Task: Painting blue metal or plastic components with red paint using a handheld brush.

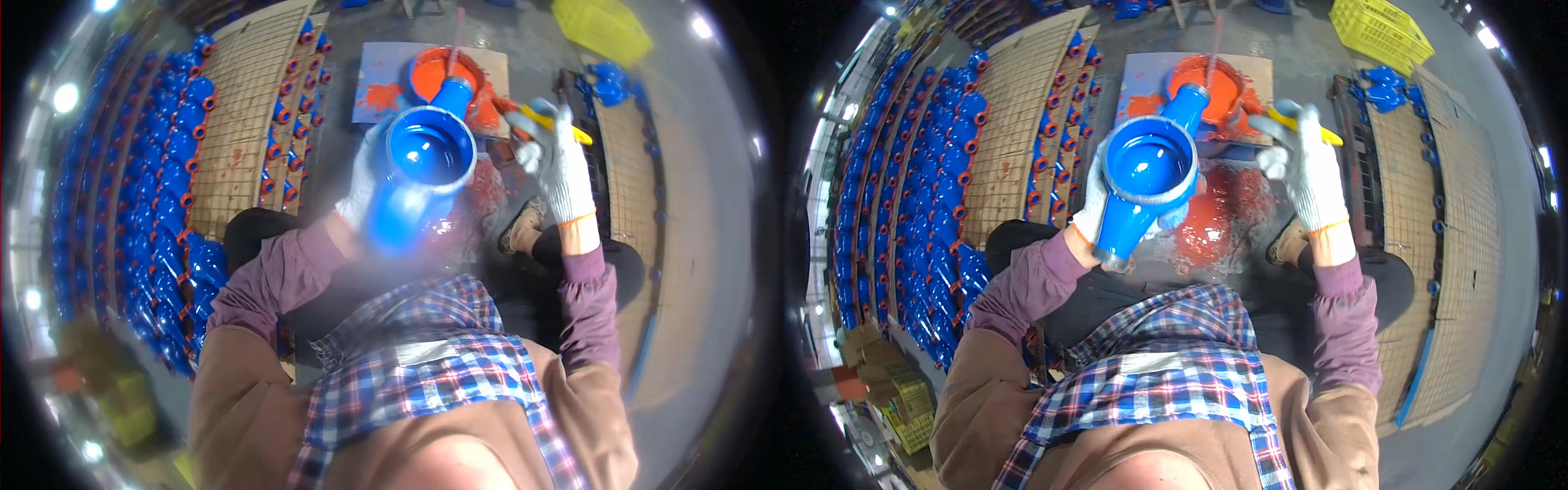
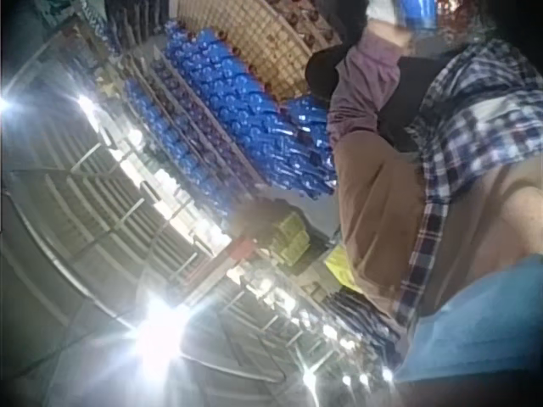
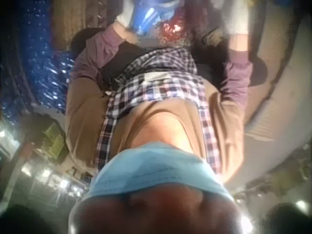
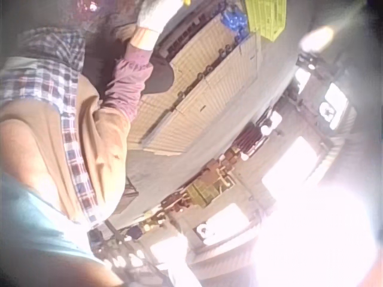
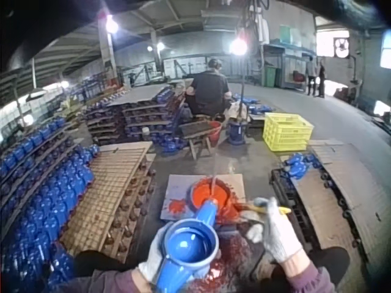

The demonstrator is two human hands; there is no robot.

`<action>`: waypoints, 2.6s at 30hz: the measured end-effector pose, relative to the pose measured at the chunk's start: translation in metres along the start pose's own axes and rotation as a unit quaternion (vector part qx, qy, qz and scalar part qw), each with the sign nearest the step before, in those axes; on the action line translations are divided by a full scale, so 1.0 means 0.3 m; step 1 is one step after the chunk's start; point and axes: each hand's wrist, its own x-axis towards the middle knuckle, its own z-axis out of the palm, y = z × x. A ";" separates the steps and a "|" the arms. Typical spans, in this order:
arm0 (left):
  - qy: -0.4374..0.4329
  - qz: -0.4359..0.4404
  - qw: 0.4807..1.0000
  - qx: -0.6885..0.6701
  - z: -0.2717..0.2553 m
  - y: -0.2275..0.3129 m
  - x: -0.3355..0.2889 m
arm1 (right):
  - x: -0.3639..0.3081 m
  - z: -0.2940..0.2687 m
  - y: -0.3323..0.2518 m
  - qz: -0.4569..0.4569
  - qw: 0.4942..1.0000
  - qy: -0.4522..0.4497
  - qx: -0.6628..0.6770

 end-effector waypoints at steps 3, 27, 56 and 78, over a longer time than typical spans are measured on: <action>-0.016 -0.056 0.990 -0.126 0.070 0.090 -0.040 | -0.002 -0.083 0.103 -0.004 0.997 0.029 0.070; 0.159 0.112 0.923 0.332 -0.245 0.112 -0.042 | 0.376 0.009 0.289 -0.201 0.861 0.185 -0.430; 0.062 0.196 0.635 0.745 0.061 0.125 -0.092 | -0.030 -0.067 0.101 -0.017 0.974 0.211 -0.084; -0.150 0.175 0.111 0.967 0.158 0.107 -0.040 | 0.039 -0.054 0.170 -0.117 0.890 0.087 -0.432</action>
